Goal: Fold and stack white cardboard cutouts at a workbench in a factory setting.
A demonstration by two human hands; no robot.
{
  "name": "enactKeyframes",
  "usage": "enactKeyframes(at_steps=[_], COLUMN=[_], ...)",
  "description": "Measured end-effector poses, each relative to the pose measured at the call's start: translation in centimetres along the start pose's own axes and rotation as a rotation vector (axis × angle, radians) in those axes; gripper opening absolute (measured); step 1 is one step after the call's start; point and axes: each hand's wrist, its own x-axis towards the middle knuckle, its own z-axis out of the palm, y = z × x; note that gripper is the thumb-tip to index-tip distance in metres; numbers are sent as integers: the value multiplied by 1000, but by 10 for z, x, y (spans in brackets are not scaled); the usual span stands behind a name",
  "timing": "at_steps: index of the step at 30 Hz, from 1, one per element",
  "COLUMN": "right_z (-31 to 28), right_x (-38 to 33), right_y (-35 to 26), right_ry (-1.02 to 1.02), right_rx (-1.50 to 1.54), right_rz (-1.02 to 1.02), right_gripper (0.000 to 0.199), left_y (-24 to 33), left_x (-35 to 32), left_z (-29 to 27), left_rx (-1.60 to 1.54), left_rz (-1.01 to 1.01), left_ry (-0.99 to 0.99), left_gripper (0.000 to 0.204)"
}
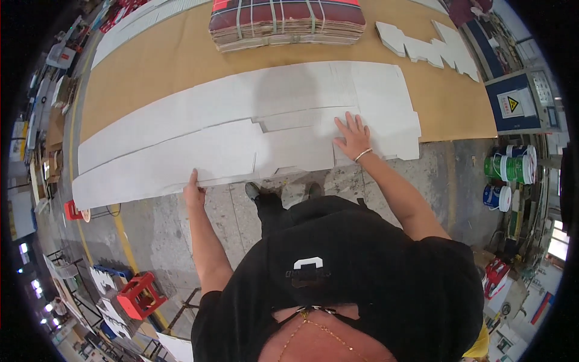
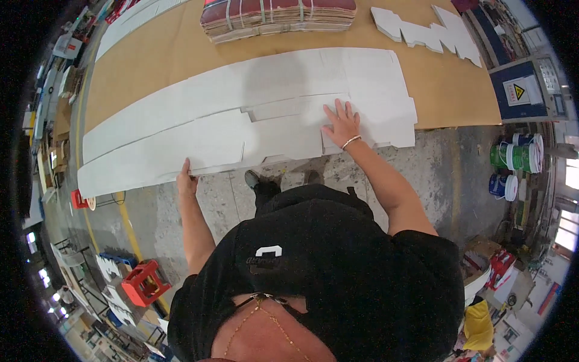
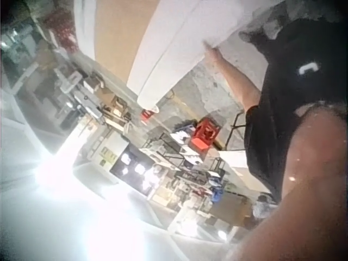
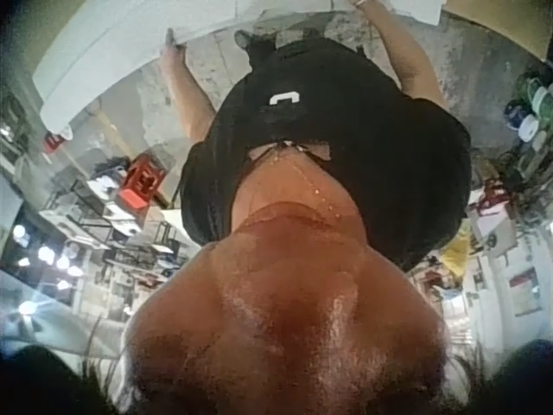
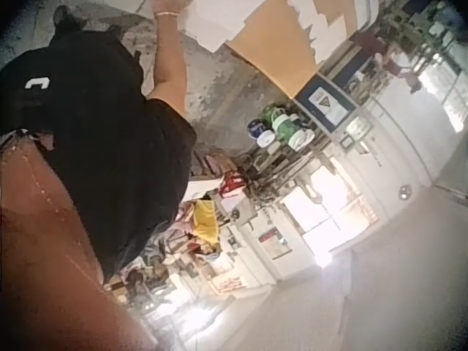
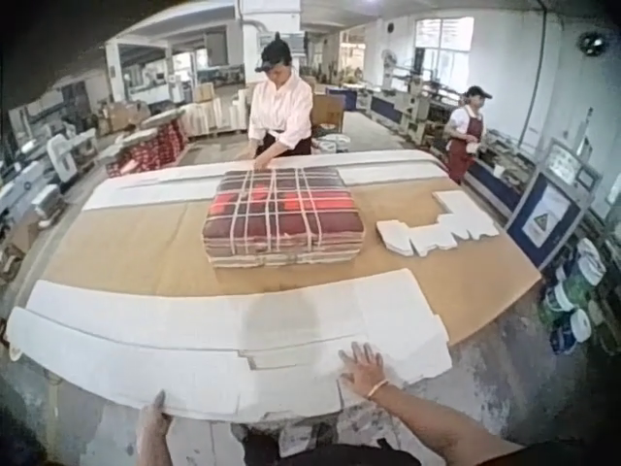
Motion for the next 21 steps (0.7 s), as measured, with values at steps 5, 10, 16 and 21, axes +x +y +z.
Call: enactKeyframes(at_steps=[5, 10, 16, 21], right_z=[0, -1, 0, -2], right_x=[1, -4, -5, 2], right_y=[1, 16, 17, 18], right_ry=[-23, -6, 8, -13], right_rx=[19, 11, 8, 8], right_rz=[27, 48, 42, 6], right_gripper=[66, 65, 65, 66], left_y=[18, 27, 13, 14], left_x=[10, -32, 8, 48], left_z=[44, 111, 0, -6], left_rx=[1174, 1281, 194, 1310], left_rz=[810, 855, -24, 700], left_ry=[-115, -170, 21, -96], left_gripper=[33, 33, 44, 43])
